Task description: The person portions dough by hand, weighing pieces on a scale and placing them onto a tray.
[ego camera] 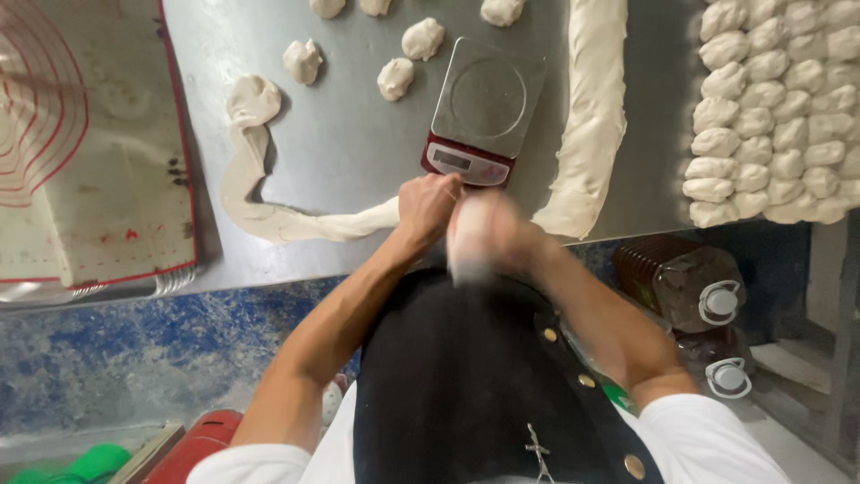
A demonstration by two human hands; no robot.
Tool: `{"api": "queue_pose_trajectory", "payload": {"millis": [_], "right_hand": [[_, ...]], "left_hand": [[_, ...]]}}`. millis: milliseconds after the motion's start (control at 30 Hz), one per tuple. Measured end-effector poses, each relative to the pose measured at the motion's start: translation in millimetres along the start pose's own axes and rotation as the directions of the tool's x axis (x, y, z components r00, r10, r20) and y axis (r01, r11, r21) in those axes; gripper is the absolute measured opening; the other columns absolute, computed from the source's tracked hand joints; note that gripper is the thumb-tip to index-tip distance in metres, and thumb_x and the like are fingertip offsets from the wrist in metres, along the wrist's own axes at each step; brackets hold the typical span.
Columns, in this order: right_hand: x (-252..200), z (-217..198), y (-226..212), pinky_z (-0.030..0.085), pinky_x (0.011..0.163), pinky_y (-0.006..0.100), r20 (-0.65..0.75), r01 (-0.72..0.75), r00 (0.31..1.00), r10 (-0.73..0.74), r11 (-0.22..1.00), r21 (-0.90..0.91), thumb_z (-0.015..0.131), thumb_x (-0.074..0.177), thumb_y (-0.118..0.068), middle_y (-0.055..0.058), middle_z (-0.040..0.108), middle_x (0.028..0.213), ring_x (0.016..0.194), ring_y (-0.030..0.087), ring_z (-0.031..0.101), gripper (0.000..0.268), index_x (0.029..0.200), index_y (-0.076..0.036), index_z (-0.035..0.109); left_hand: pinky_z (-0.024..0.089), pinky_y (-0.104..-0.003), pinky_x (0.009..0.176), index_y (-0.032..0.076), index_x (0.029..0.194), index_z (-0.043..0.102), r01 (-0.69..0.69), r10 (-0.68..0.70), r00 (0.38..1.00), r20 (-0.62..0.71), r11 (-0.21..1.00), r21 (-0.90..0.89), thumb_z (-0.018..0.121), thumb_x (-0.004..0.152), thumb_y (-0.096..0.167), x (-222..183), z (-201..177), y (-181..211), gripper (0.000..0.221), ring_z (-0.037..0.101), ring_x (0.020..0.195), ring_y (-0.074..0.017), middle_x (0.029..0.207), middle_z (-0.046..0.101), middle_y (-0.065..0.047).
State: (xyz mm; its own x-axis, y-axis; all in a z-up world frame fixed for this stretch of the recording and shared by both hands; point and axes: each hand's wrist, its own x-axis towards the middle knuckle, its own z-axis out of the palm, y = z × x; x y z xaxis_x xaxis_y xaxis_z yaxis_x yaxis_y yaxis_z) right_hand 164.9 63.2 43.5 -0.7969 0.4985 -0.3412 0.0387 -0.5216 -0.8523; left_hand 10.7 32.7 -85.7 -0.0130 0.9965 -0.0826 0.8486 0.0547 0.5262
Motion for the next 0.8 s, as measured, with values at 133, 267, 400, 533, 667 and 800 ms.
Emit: {"api": "queue_pose_trajectory", "payload": {"millis": [133,267,400,533,667,800], "right_hand": [[-66.5,32.0,-76.0,0.058,0.07,0.031,0.626,0.586,0.71,-0.324,0.765,-0.268,0.089,0.084,-0.042,0.002,0.072,0.093,0.084,0.018,0.072,0.039,0.101,-0.013,0.069],[2.6,-14.5,-68.1,0.051,0.096,0.042,0.078,0.387,0.438,-0.896,0.11,-0.915,0.073,0.096,-0.031,0.017,0.057,0.125,0.108,0.034,0.059,0.046,0.125,-0.001,0.055],[54.6,-50.4,-11.6,0.041,0.122,0.054,-0.046,0.169,0.709,-0.704,0.233,-0.958,0.075,0.098,-0.008,0.015,0.069,0.118,0.111,0.032,0.069,0.011,0.096,-0.01,0.064],[40.6,-29.6,41.2,0.055,0.088,0.037,-0.085,0.263,0.873,-0.481,0.61,-0.748,0.077,0.086,-0.007,0.018,0.07,0.111,0.103,0.029,0.067,0.033,0.117,0.002,0.07],[34.6,-27.3,59.3,0.054,0.07,0.032,-0.28,0.031,0.91,-0.307,0.722,-0.692,0.079,0.09,-0.011,0.011,0.072,0.09,0.075,0.02,0.067,0.018,0.102,-0.001,0.072],[23.5,-36.6,77.5,0.051,0.067,0.029,-0.305,0.04,0.902,-0.306,0.762,-0.646,0.077,0.096,-0.013,0.006,0.072,0.086,0.073,0.015,0.065,0.015,0.103,-0.001,0.071]], "left_hand": [[0.055,-0.05,0.065,0.016,0.089,0.075,0.1,-0.089,0.994,0.06,0.975,-0.198,0.07,0.09,0.028,-4.2,21.1,0.3,0.013,0.068,0.066,-0.0384,0.074,0.073,-0.018],[0.052,-0.038,0.069,0.0,0.108,0.06,0.17,-0.108,0.985,0.132,0.68,-0.714,0.071,0.087,0.007,-13.2,11.8,-18.5,0.024,0.063,0.076,-0.0253,0.086,0.067,-0.017],[0.051,-0.03,0.077,0.002,0.117,0.062,0.199,-0.106,0.979,0.173,0.352,-0.914,0.066,0.095,-0.003,-31.4,6.0,-33.8,0.022,0.061,0.087,-0.0137,0.096,0.066,-0.008],[0.056,-0.028,0.083,0.001,0.114,0.065,0.094,-0.118,0.992,0.047,0.433,-0.897,0.067,0.097,0.0,-32.2,-8.7,-42.7,0.018,0.066,0.093,-0.0113,0.101,0.071,-0.006],[0.053,-0.03,0.076,0.004,0.122,0.061,0.346,-0.168,0.938,0.302,0.425,-0.836,0.068,0.101,0.006,-46.7,-27.2,-29.1,0.023,0.063,0.088,-0.0122,0.098,0.069,-0.007],[0.055,-0.036,0.078,0.007,0.132,0.051,0.167,0.006,0.979,0.203,0.545,-0.821,0.065,0.101,0.011,-57.2,-35.0,-17.4,0.034,0.067,0.093,-0.0208,0.106,0.066,-0.011]]}}
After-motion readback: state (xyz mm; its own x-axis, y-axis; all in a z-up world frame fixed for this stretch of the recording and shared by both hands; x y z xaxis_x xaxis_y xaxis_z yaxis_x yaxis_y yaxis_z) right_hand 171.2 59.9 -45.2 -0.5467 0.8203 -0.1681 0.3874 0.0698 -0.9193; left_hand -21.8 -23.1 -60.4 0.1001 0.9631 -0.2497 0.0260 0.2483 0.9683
